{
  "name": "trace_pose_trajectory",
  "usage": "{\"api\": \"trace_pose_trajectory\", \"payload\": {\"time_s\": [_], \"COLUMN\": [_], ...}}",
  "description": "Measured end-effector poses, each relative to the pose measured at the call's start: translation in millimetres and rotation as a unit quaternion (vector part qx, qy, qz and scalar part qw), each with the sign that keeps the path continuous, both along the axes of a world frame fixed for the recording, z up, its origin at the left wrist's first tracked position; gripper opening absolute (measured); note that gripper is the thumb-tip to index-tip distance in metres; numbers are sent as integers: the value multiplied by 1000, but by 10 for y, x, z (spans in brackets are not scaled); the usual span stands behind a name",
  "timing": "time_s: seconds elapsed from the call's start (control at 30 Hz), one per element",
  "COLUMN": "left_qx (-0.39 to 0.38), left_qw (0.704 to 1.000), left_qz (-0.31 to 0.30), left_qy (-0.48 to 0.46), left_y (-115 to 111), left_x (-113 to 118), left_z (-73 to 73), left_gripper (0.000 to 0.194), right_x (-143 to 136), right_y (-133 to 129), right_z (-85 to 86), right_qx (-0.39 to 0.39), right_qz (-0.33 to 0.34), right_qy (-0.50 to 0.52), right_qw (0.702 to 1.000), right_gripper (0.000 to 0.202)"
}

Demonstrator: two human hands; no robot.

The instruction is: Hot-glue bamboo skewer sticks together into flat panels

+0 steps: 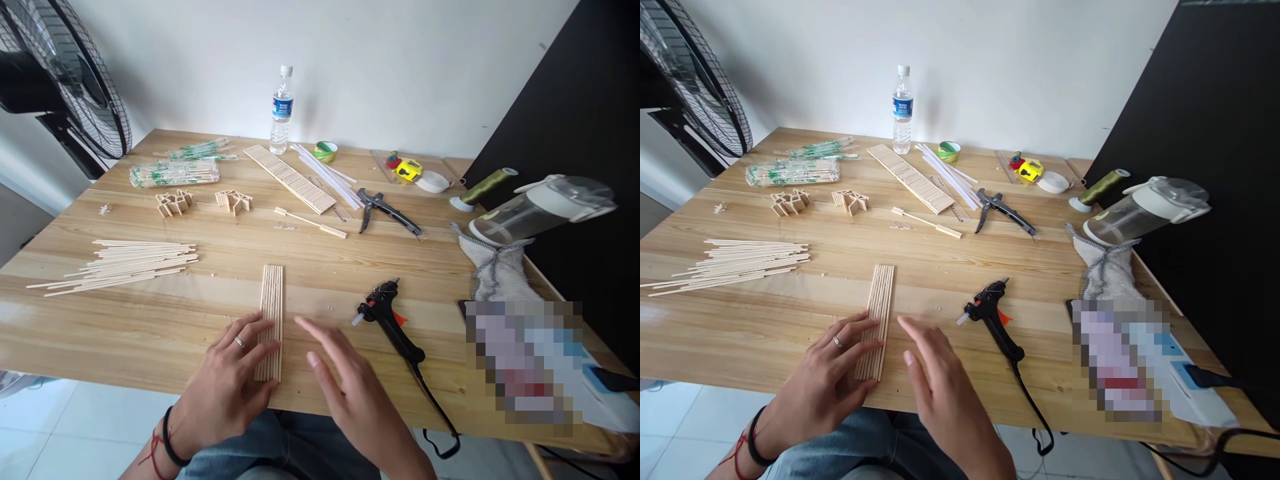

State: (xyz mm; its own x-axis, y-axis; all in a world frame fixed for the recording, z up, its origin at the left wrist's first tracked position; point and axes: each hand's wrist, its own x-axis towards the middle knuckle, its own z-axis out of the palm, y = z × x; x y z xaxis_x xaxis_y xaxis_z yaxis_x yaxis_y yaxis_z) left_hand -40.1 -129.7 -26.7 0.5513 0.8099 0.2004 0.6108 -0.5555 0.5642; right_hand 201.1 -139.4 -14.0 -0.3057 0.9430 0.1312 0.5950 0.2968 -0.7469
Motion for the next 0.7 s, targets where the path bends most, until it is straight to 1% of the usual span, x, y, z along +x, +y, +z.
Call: {"api": "trace_pose_trajectory", "payload": {"time_s": [0.07,0.1,0.17,0.2,0.27,0.33,0.4,0.5,0.6,0.7], "left_qx": [0,0,0,0,3,10,18,18,24,45], "left_qw": [1000,1000,1000,1000,1000,999,999,999,999,998], "left_qz": [1,2,6,7,7,3,-3,-8,-9,-17], "left_qy": [-3,-5,-13,-17,-27,-36,-40,-29,-25,-44], "left_y": [-1,-1,-4,-5,-6,-4,-3,-6,-10,-14], "left_x": [4,6,7,6,0,-6,-11,-9,-5,-8], "left_z": [-1,-3,-12,-19,-33,-43,-43,-29,-28,-51], "left_gripper": [50,50,52,52,48,40,34,36,39,33], "right_x": [181,289,513,618,790,895,941,957,976,1000], "right_y": [-11,-15,-17,-18,-19,-23,-24,2,52,68], "right_z": [26,29,3,-28,-124,-246,-365,-484,-505,-442], "right_qx": [29,52,104,121,123,95,64,47,28,17], "right_qz": [-57,-100,-199,-245,-296,-307,-301,-305,-325,-319], "right_qy": [-6,-21,-60,-85,-122,-131,-135,-139,-129,-106], "right_qw": [998,993,973,958,939,938,942,941,937,942], "right_gripper": [38,33,27,28,33,40,45,47,54,57]}}
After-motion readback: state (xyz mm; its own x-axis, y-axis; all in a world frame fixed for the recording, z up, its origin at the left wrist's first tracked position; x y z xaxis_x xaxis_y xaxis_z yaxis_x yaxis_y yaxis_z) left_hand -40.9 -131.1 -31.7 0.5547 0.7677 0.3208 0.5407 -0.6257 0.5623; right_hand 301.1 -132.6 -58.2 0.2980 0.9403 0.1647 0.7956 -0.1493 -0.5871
